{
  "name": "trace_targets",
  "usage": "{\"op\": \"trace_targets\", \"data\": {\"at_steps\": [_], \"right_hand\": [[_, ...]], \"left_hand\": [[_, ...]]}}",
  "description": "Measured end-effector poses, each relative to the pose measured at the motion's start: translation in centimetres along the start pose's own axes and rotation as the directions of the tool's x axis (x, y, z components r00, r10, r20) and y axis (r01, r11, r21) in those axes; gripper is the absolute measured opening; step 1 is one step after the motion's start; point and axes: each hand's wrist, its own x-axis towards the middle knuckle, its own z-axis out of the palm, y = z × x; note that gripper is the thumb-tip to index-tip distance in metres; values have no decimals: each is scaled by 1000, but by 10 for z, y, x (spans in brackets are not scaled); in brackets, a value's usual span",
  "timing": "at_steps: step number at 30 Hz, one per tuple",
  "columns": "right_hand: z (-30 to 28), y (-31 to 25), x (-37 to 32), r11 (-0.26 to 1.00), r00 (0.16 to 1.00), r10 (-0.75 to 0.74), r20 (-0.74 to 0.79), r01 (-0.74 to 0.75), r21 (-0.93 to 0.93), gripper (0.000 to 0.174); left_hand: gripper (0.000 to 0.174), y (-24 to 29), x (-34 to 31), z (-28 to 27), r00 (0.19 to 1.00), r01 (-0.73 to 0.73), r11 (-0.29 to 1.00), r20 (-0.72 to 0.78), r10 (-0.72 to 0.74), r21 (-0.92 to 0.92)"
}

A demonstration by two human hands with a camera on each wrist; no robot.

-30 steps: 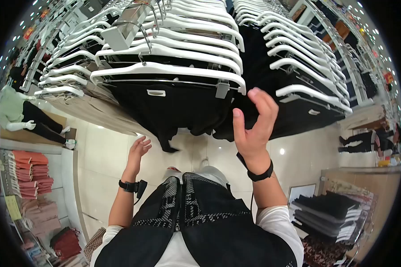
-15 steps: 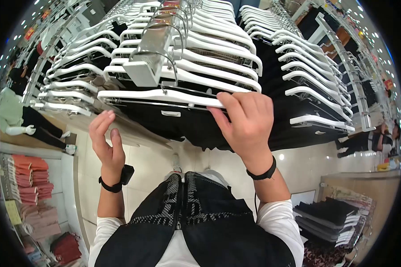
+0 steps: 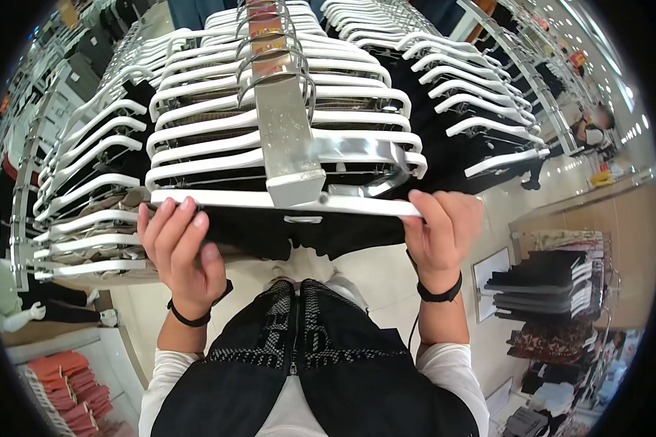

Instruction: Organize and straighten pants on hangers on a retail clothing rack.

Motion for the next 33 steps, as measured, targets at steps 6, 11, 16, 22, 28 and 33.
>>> {"op": "trace_targets", "data": {"at_steps": [6, 11, 16, 22, 28, 33], "right_hand": [[-26, -14, -24, 996, 1000, 15, 1, -15, -87, 25], [-21, -25, -25, 997, 998, -37, 45, 34, 72, 29], [-8, -25, -32, 960, 991, -113, 72, 91, 264, 26], [-17, 17, -11, 775, 966, -36, 255, -134, 617, 37], [18, 53, 18, 854, 965, 46, 259, -172, 491, 34], [43, 35, 31, 914, 981, -90, 173, 13, 405, 39]], "left_hand": [[29, 12, -8, 0, 998, -37, 999, -56, 37, 7], [23, 48, 19, 1, 990, -2, 994, 140, -14, 113], [15, 72, 12, 18, 961, 112, 981, 233, -147, 158], [43, 90, -16, 20, 981, 116, 938, 108, -159, 326], [46, 125, -22, 0, 985, 155, 891, 2, -173, 427], [43, 149, -38, -21, 979, 186, 852, -13, -206, 489]]}}
